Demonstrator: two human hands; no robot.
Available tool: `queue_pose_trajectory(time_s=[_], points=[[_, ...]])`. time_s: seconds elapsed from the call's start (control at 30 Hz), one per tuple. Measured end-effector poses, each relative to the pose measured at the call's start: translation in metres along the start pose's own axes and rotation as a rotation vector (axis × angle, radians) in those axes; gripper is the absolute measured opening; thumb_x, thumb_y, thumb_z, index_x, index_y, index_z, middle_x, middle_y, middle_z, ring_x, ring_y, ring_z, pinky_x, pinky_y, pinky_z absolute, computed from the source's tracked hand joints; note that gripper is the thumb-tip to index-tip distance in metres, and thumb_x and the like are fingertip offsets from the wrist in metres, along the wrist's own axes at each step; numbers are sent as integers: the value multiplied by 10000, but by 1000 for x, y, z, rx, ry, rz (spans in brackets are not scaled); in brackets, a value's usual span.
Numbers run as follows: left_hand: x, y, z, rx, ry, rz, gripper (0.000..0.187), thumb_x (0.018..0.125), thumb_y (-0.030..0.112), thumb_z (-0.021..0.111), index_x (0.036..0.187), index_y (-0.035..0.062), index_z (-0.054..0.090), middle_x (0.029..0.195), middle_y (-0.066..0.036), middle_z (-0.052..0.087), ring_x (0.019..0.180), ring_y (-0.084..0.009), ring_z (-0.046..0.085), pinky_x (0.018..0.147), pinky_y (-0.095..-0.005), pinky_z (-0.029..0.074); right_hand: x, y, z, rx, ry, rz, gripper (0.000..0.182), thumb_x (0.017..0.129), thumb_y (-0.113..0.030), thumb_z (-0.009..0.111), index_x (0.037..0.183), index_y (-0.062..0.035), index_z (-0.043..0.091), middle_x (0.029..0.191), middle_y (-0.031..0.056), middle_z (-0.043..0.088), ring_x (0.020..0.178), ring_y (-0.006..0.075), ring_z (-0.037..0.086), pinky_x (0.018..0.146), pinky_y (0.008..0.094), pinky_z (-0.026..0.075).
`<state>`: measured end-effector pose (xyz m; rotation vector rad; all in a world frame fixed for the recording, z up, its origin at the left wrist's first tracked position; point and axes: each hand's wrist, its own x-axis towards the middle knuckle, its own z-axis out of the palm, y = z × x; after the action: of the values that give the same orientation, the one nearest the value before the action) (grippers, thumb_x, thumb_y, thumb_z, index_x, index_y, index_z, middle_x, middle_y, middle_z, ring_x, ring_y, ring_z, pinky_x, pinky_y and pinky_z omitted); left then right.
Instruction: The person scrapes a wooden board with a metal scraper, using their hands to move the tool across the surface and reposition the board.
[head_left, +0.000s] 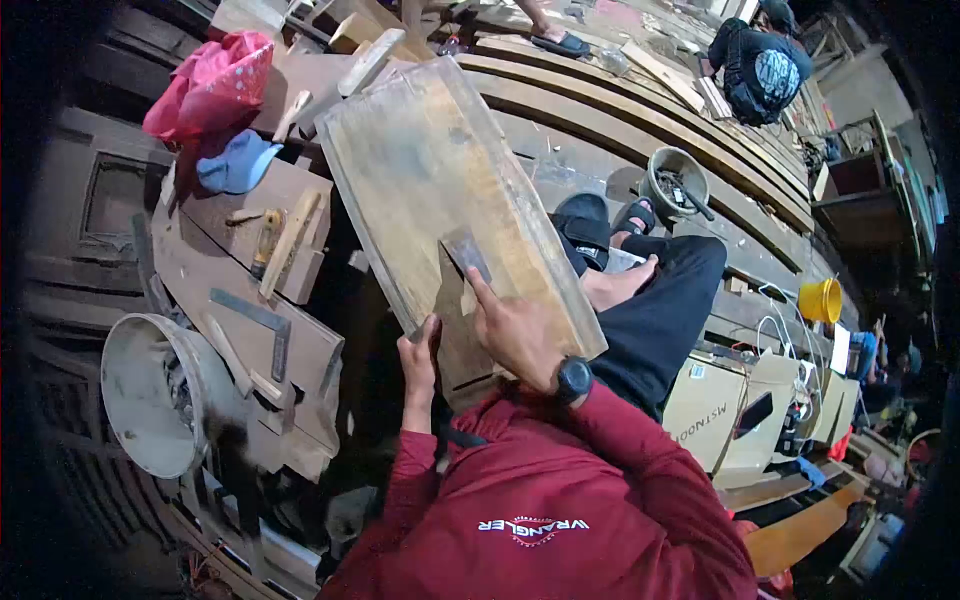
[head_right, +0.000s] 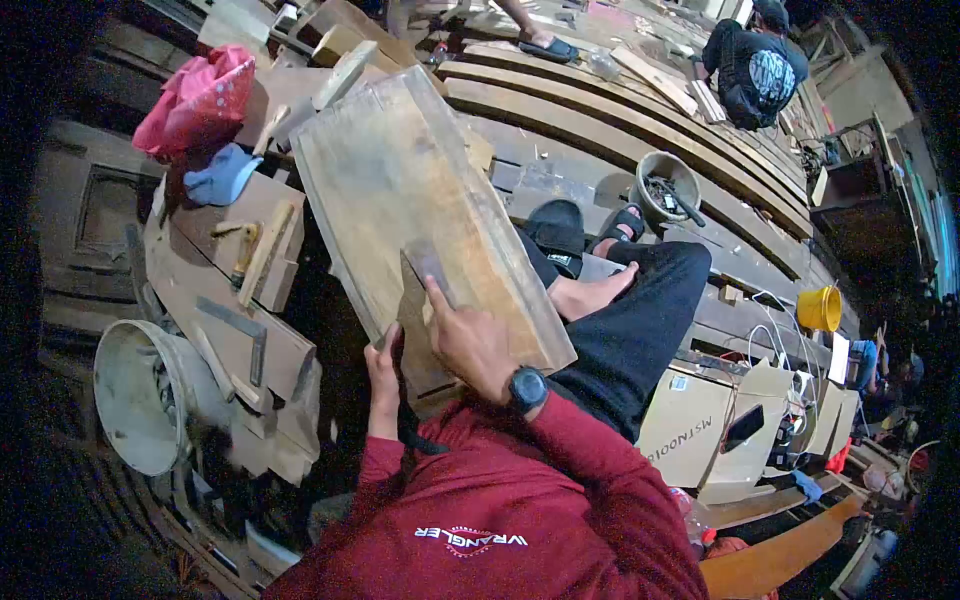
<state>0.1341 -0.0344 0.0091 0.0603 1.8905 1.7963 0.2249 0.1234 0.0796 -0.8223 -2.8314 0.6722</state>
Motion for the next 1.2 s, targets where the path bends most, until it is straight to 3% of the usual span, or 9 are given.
queue_pose_trajectory(time_s=[0.1,0.27,0.37,0.43,0.53,0.63,0.93,1.03,1.2], points=[[1,4,0,39,-25,-30,397,985,260,684,1191,-79,686,1120,-60,718,1002,-123,638,891,-302,498,54,10,42,130,208,-113,634,881,-203,598,1504,-165,485,669,199,669,540,375,651,531,507,521],[15,-26,-7,-71,-62,35,412,976,282,683,1182,-74,678,1117,-46,696,956,-119,618,868,-298,490,35,3,18,58,75,-82,579,941,-225,558,1510,-160,472,696,197,683,591,374,674,544,498,527],[5,-10,-2,-64,-50,-37,451,988,252,630,1229,-128,655,1251,-150,669,1125,-209,648,1000,-343,494,-29,15,3,61,-25,-56,525,996,-284,538,1502,-161,477,679,169,690,553,362,672,508,512,516],[8,-12,-2,-16,-74,36,449,969,311,688,1163,-94,679,1127,-102,692,965,-151,631,872,-315,502,-56,22,2,80,-12,-65,518,996,-300,548,1492,-165,490,665,157,687,533,335,668,491,480,516],[12,-20,-3,-99,-50,-38,482,975,324,664,1200,-102,663,1167,-129,688,1005,-200,651,900,-342,516,-57,27,5,166,135,-96,502,925,-216,599,1425,-168,572,640,118,662,531,300,663,482,457,511],[4,-7,5,-138,-101,-21,526,1006,361,607,1230,-113,647,1192,-137,683,1044,-212,648,913,-348,517,-37,16,3,229,19,-42,597,875,-210,617,1463,-141,533,685,163,668,603,347,672,531,476,520],[25,-52,-31,208,-176,24,558,1026,424,576,1243,-84,654,1111,-115,682,979,-209,651,838,-359,517,-46,6,41,249,63,-272,615,891,-246,619,1493,-195,504,661,118,642,558,307,646,488,448,489],[15,-22,-6,-117,-176,-70,598,1016,416,576,1273,-122,610,1222,-175,656,1083,-239,644,917,-377,518,-61,35,20,313,81,-142,656,854,-225,644,1492,-192,494,752,133,672,649,323,678,553,449,514],[8,-11,0,-84,-152,-74,577,1014,383,589,1265,-136,608,1240,-187,649,1107,-236,634,941,-377,508,-79,64,0,124,91,23,650,895,-246,637,1523,-257,469,686,107,660,545,292,648,491,425,494]])
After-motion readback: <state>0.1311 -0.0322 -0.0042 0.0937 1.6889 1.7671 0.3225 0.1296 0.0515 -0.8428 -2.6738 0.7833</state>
